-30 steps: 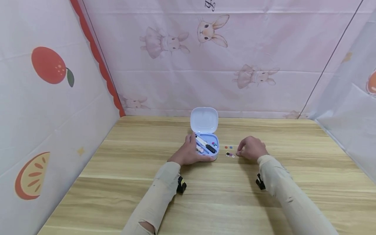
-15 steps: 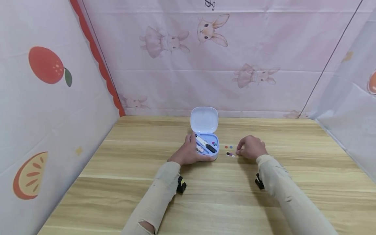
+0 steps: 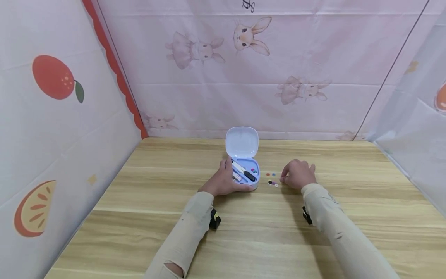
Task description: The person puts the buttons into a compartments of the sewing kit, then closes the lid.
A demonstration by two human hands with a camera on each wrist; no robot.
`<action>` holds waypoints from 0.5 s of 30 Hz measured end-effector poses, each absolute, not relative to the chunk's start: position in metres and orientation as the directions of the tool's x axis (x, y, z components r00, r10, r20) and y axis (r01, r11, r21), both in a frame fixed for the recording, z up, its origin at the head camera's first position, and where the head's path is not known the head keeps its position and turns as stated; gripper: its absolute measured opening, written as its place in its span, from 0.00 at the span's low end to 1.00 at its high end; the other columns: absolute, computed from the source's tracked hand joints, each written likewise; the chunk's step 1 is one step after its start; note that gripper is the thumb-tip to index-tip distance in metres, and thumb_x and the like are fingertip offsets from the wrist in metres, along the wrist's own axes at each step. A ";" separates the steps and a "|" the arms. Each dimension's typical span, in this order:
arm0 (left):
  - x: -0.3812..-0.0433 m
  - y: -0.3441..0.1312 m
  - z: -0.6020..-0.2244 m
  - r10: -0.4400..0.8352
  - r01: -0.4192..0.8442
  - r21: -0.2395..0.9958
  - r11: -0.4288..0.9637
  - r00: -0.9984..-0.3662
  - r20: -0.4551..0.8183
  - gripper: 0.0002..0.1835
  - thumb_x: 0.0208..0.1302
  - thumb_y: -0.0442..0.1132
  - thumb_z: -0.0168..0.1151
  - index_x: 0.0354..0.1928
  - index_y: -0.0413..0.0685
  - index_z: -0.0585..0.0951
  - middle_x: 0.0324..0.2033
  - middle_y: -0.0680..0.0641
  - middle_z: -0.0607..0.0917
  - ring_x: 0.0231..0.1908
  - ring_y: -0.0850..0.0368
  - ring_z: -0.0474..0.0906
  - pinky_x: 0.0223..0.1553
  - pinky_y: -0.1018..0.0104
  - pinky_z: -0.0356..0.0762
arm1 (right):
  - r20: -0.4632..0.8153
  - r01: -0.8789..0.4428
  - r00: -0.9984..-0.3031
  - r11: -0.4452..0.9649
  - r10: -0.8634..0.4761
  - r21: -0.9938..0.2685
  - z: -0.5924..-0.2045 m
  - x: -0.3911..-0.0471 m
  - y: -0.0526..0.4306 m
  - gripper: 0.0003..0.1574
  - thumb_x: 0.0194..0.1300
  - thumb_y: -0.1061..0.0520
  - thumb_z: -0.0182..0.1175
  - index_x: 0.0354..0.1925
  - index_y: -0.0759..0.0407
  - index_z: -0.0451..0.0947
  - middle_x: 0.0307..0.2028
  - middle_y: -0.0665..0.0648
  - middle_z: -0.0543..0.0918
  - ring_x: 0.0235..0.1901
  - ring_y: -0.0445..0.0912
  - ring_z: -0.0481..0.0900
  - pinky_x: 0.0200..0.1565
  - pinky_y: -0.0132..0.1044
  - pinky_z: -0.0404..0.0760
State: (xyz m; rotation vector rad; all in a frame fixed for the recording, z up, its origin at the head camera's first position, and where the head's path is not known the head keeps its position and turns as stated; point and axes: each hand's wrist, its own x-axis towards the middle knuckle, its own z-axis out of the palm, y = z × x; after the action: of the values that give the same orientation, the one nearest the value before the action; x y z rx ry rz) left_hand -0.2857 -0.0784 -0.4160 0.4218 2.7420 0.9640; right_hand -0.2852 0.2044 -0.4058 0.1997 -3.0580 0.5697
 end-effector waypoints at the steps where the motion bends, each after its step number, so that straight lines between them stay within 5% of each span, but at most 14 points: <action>1: -0.286 -0.078 -0.416 0.331 0.197 0.633 0.748 -0.939 -0.098 0.76 0.44 0.73 0.75 0.81 0.50 0.36 0.75 0.42 0.50 0.61 0.46 0.66 0.64 0.52 0.69 | 0.052 -0.133 -0.991 0.928 -0.122 -0.349 -0.405 -0.285 0.204 0.01 0.55 0.59 0.74 0.29 0.53 0.90 0.51 0.66 0.83 0.53 0.75 0.73 0.60 0.81 0.45; 15: -0.286 -0.078 -0.417 0.327 0.188 0.633 0.751 -0.939 -0.109 0.77 0.43 0.74 0.75 0.81 0.51 0.35 0.74 0.42 0.50 0.61 0.47 0.66 0.63 0.52 0.69 | 0.085 -0.136 -0.990 0.934 -0.114 -0.331 -0.405 -0.283 0.200 0.08 0.54 0.65 0.70 0.28 0.52 0.91 0.52 0.66 0.84 0.50 0.72 0.75 0.58 0.79 0.51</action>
State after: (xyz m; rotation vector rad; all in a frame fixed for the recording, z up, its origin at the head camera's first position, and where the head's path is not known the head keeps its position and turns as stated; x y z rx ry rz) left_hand -0.2864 -0.0778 -0.4173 0.4076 2.7369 0.9547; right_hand -0.2827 0.2003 -0.4050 0.1953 -3.0260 0.5251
